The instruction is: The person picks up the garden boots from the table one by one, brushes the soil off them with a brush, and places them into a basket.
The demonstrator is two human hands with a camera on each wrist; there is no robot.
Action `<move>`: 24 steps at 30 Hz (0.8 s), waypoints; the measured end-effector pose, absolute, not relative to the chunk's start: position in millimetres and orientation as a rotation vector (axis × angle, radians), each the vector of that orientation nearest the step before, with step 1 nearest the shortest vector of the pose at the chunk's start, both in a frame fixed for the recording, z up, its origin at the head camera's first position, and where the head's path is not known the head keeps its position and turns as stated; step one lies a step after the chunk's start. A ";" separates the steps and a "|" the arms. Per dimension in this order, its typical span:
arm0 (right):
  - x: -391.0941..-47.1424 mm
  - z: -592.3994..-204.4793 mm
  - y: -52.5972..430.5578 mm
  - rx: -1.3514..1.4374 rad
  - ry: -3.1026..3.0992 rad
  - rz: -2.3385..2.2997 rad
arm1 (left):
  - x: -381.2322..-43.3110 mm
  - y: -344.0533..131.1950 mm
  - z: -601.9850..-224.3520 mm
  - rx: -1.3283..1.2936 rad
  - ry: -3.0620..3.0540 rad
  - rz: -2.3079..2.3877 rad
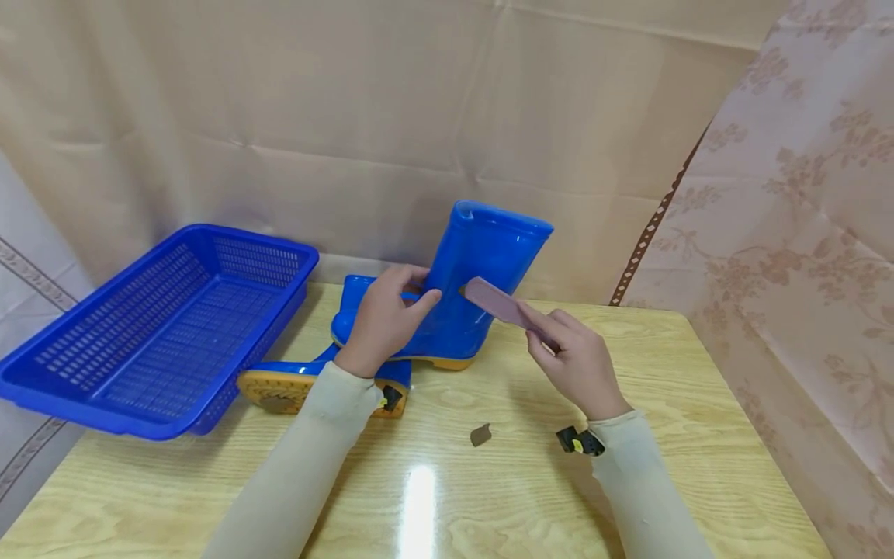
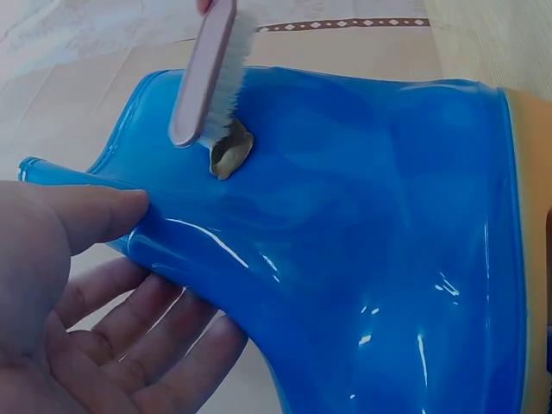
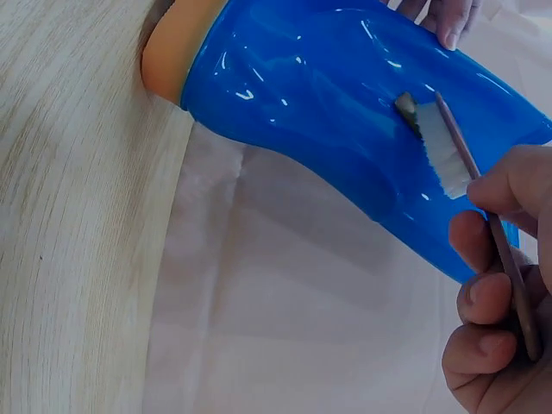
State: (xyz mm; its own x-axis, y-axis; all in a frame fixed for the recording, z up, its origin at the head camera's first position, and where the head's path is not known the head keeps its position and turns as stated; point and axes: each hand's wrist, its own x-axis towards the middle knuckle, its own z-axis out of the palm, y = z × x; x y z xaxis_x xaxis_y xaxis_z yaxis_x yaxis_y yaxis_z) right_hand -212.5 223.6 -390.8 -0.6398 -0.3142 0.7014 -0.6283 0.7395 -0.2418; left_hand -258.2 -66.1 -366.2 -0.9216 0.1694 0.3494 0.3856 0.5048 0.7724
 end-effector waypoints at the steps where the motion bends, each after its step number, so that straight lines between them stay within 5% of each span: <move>1: -212.5 -390.9 223.8 0.701 -2.287 0.624 | -258.4 -66.2 -366.5 -0.465 -2.523 -1.378; 24: -208.7 -390.5 219.7 0.634 -2.457 0.645 | -260.1 -68.8 -366.7 -0.472 -2.555 -1.401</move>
State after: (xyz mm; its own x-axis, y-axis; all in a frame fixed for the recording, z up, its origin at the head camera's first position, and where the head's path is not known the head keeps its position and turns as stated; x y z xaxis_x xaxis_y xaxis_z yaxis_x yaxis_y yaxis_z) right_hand -208.7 219.7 -390.5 -0.7569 -0.3008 0.5802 -0.5470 0.7774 -0.3105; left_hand -260.1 -68.8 -366.7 -0.9313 0.1849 0.3139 0.3641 0.5026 0.7841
